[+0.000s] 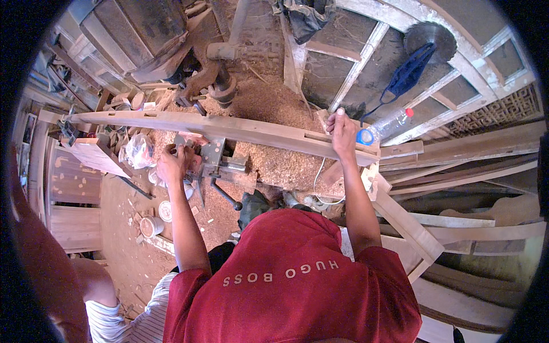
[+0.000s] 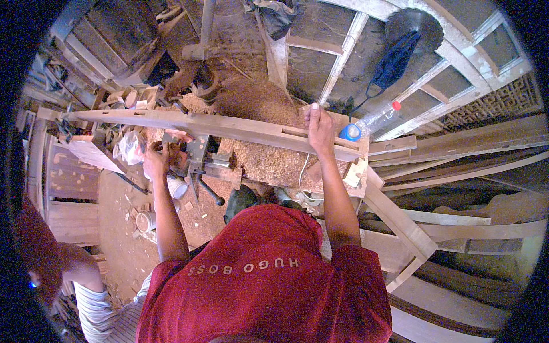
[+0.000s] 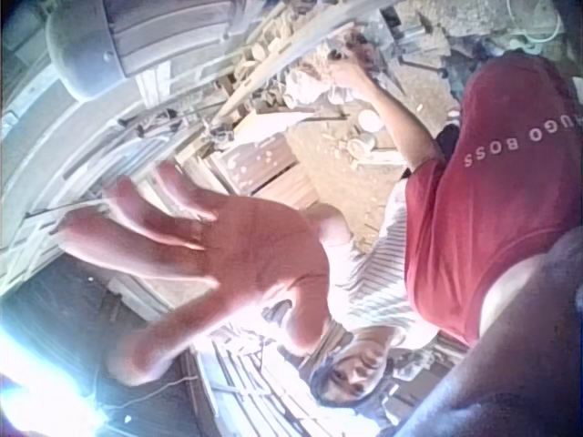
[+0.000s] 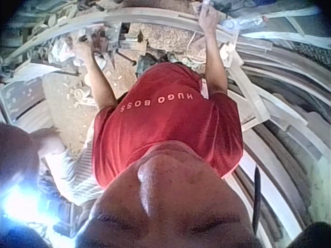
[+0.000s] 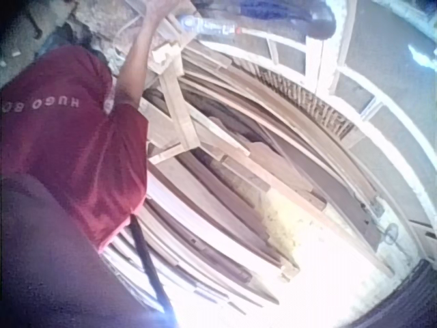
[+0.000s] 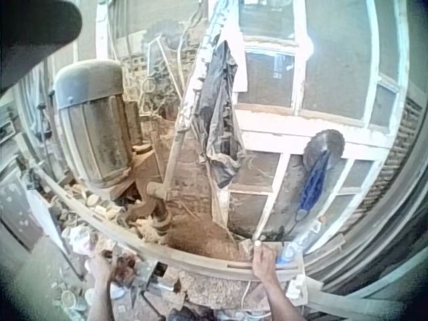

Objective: The person uses a woodworking machine to mill a long piece of lumber, pushing it through the machine and then wiping wood shavings off the work surface.

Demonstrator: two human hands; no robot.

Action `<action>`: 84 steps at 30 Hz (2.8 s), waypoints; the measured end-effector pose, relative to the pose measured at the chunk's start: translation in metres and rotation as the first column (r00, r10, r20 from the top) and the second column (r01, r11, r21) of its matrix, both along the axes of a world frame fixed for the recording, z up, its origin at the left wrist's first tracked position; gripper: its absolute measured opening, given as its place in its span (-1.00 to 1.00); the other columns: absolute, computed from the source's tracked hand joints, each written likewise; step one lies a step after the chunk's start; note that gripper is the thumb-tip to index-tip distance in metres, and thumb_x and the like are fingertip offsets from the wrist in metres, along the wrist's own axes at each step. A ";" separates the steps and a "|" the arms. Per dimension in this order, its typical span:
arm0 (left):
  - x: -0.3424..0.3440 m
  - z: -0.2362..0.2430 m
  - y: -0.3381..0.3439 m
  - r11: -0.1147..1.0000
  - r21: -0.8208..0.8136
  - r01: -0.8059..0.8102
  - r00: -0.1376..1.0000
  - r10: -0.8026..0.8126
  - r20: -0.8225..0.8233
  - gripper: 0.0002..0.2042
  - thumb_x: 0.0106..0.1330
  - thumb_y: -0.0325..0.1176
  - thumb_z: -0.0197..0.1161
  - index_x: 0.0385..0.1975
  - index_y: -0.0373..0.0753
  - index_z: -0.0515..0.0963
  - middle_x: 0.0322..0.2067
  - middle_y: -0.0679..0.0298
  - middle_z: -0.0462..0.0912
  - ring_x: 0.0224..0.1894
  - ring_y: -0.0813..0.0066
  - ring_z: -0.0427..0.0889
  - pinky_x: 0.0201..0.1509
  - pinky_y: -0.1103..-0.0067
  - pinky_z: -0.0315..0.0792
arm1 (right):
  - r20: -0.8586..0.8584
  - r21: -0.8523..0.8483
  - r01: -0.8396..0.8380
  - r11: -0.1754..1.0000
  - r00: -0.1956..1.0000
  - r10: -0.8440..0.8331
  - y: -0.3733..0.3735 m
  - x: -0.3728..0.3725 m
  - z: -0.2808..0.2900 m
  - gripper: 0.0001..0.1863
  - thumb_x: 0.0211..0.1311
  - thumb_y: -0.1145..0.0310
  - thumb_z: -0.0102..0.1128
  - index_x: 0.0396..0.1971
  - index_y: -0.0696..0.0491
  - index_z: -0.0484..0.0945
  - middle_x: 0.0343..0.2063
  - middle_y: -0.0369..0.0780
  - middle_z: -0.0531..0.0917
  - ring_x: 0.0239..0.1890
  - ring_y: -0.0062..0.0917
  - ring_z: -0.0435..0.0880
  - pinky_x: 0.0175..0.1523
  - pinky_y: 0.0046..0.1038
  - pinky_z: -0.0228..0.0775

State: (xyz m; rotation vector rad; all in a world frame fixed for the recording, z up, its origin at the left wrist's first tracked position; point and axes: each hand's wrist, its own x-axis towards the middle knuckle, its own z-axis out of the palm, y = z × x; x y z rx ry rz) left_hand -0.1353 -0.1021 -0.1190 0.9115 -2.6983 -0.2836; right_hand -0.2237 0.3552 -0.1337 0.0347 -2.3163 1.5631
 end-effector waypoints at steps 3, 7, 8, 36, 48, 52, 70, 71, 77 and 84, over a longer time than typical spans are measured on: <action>0.000 -0.002 -0.001 1.000 -0.013 0.005 1.000 -0.005 0.000 -0.54 0.22 0.13 0.27 -0.10 -0.12 0.66 -0.16 0.14 0.73 -0.12 0.09 0.70 -0.05 0.23 0.53 | -0.011 0.001 0.002 1.000 1.000 -0.002 0.000 -0.001 -0.002 -0.40 0.56 -0.02 -0.24 -0.49 0.16 0.54 -0.65 -0.22 0.56 -0.61 -0.51 0.59 -0.43 -0.40 0.43; 0.000 -0.006 -0.004 1.000 -0.014 0.015 1.000 -0.015 -0.013 -0.51 0.20 0.15 0.28 -0.10 -0.14 0.65 -0.18 0.10 0.73 -0.14 0.05 0.71 -0.06 0.21 0.54 | -0.012 0.003 0.010 1.000 1.000 -0.010 0.001 -0.003 -0.008 -0.41 0.55 0.00 -0.23 -0.51 0.15 0.54 -0.66 -0.22 0.56 -0.61 -0.51 0.59 -0.43 -0.40 0.43; 0.000 -0.005 -0.004 1.000 -0.011 0.015 1.000 -0.015 -0.018 -0.51 0.20 0.16 0.28 -0.10 -0.14 0.65 -0.18 0.08 0.73 -0.14 0.04 0.71 -0.06 0.20 0.54 | -0.006 -0.001 0.012 1.000 1.000 -0.012 0.001 -0.003 -0.009 -0.41 0.55 0.00 -0.22 -0.52 0.14 0.54 -0.67 -0.22 0.56 -0.62 -0.51 0.59 -0.43 -0.40 0.43; 0.001 0.004 0.003 1.000 0.012 0.017 1.000 -0.017 -0.013 -0.37 0.17 0.26 0.22 -0.14 -0.29 0.64 -0.23 -0.13 0.70 -0.16 -0.09 0.69 -0.04 0.17 0.53 | 0.022 -0.002 -0.008 1.000 1.000 0.008 0.002 -0.001 -0.002 -0.35 0.54 -0.07 -0.22 -0.44 0.23 0.56 -0.60 -0.22 0.61 -0.56 -0.59 0.60 -0.42 -0.50 0.43; -0.001 -0.001 -0.001 1.000 0.016 0.004 1.000 -0.004 -0.007 -0.46 0.19 0.22 0.24 -0.11 -0.14 0.68 -0.21 -0.02 0.72 -0.15 -0.04 0.70 -0.03 0.18 0.53 | 0.031 -0.013 0.008 1.000 0.999 -0.008 0.001 -0.001 0.000 -0.37 0.53 -0.06 -0.21 -0.44 0.21 0.57 -0.62 -0.18 0.60 -0.58 -0.51 0.62 -0.40 -0.40 0.48; 0.001 -0.002 -0.001 1.000 0.006 -0.002 1.000 0.003 -0.009 -0.45 0.19 0.22 0.23 -0.11 -0.15 0.68 -0.21 -0.03 0.71 -0.14 -0.03 0.70 -0.03 0.19 0.53 | 0.023 -0.015 0.002 1.000 1.000 -0.002 0.001 0.000 0.000 -0.37 0.53 -0.06 -0.21 -0.45 0.21 0.57 -0.61 -0.18 0.60 -0.59 -0.51 0.63 -0.40 -0.40 0.48; 0.000 0.008 0.006 1.000 0.029 -0.008 1.000 0.008 0.001 -0.56 0.22 0.10 0.25 -0.13 -0.13 0.70 -0.18 0.03 0.73 -0.13 0.01 0.71 -0.01 0.21 0.53 | 0.026 -0.072 0.010 0.997 1.000 -0.008 -0.001 0.000 -0.002 -0.41 0.53 -0.02 -0.17 -0.47 0.18 0.57 -0.64 -0.20 0.59 -0.59 -0.52 0.62 -0.39 -0.39 0.46; 0.000 0.010 0.008 1.000 0.022 -0.009 1.000 0.009 0.003 -0.57 0.22 0.09 0.25 -0.13 -0.13 0.70 -0.18 0.03 0.73 -0.12 0.02 0.70 0.00 0.22 0.53 | 0.028 -0.090 0.010 0.996 1.000 -0.007 -0.001 0.000 -0.002 -0.41 0.53 -0.03 -0.16 -0.47 0.17 0.57 -0.65 -0.21 0.59 -0.59 -0.53 0.61 -0.40 -0.39 0.45; -0.001 0.002 0.001 1.000 0.017 -0.006 1.000 0.006 0.009 -0.58 0.22 0.09 0.24 -0.14 -0.10 0.70 -0.16 0.09 0.73 -0.13 0.04 0.71 -0.02 0.23 0.55 | -0.012 0.009 0.021 1.000 1.000 -0.021 0.003 -0.002 -0.010 -0.43 0.54 0.00 -0.19 -0.52 0.15 0.53 -0.68 -0.19 0.54 -0.60 -0.41 0.58 -0.38 -0.35 0.41; -0.005 -0.013 -0.007 0.997 -0.076 0.027 1.000 -0.028 -0.004 -0.53 0.25 0.19 0.21 -0.13 -0.08 0.68 -0.24 0.14 0.75 -0.23 0.05 0.74 -0.17 0.21 0.58 | 0.139 0.109 0.018 0.994 0.990 -0.033 0.007 0.006 0.005 -0.30 0.51 -0.16 -0.32 -0.37 0.17 0.60 -0.40 0.01 0.65 -0.24 -0.04 0.63 -0.06 -0.12 0.44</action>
